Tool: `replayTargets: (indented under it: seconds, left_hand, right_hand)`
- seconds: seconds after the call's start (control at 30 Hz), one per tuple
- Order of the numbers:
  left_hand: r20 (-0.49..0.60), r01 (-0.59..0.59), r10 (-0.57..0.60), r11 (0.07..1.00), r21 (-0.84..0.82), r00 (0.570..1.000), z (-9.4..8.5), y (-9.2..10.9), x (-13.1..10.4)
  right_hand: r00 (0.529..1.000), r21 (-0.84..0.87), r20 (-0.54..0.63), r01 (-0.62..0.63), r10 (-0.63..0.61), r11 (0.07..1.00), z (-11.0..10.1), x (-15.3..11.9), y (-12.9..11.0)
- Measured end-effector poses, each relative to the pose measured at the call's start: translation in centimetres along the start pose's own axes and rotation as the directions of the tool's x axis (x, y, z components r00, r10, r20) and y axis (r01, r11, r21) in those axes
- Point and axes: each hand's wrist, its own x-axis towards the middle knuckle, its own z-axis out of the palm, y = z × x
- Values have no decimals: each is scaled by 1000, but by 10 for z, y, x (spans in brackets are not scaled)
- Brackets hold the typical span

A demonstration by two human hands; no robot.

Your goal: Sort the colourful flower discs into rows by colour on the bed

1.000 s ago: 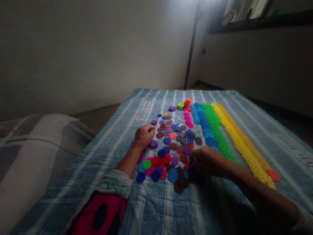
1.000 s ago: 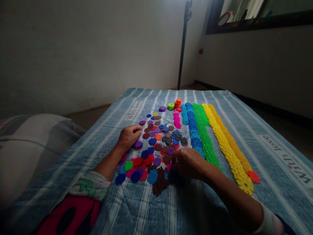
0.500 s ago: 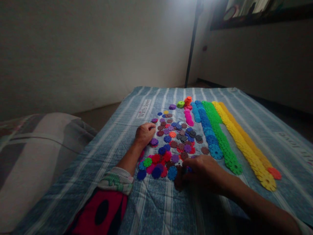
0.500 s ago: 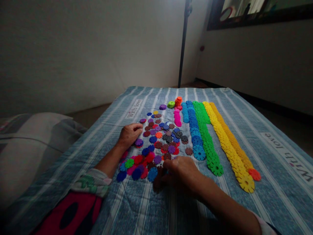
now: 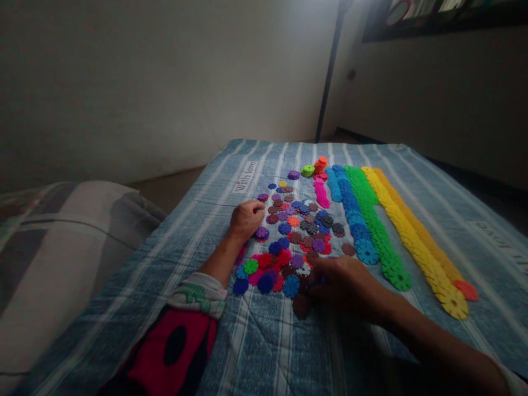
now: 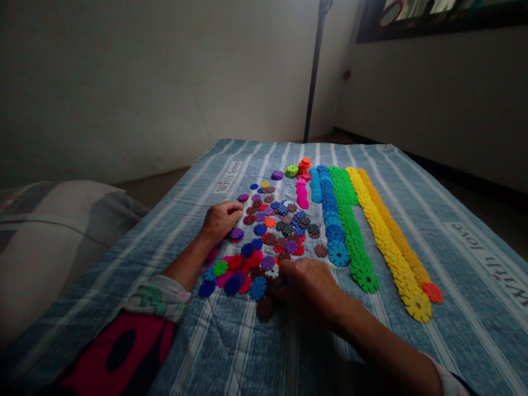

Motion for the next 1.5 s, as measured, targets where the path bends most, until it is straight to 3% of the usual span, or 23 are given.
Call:
replayTargets:
  seconds: [0.13,0.3,0.6,0.9,1.0,1.1,1.23,1.5]
  left_hand:
    - [-1,-15,15,1000,6,1000,0,0,0]
    - [6,-14,14,1000,11,1000,0,0,1]
    - [-1,-15,15,1000,12,1000,0,2,-1]
    - [-12,-27,27,1000,0,1000,2,1,-1]
    - [-4,-15,15,1000,6,1000,2,2,-1]
    - [0,-1,1,1000,3,1000,3,2,-1]
    - [-11,-6,6,1000,-13,1000,3,2,-2]
    - [-17,-18,17,1000,-26,1000,4,1,-2]
  right_hand:
    - [999,47,-38,5,-3,999,-3,1,6]
    - [989,-104,-145,-21,5,994,-3,2,12]
    - [988,-181,-152,-44,16,982,0,1,12]
    - [997,190,-69,47,-34,981,3,0,-10]
    - [992,125,-59,119,-112,985,11,6,-21]
    - [987,-42,-50,149,-152,988,19,12,-26]
    - [989,-203,-31,136,-145,970,26,15,-25]
    - [995,-296,41,99,-91,950,22,12,-30]
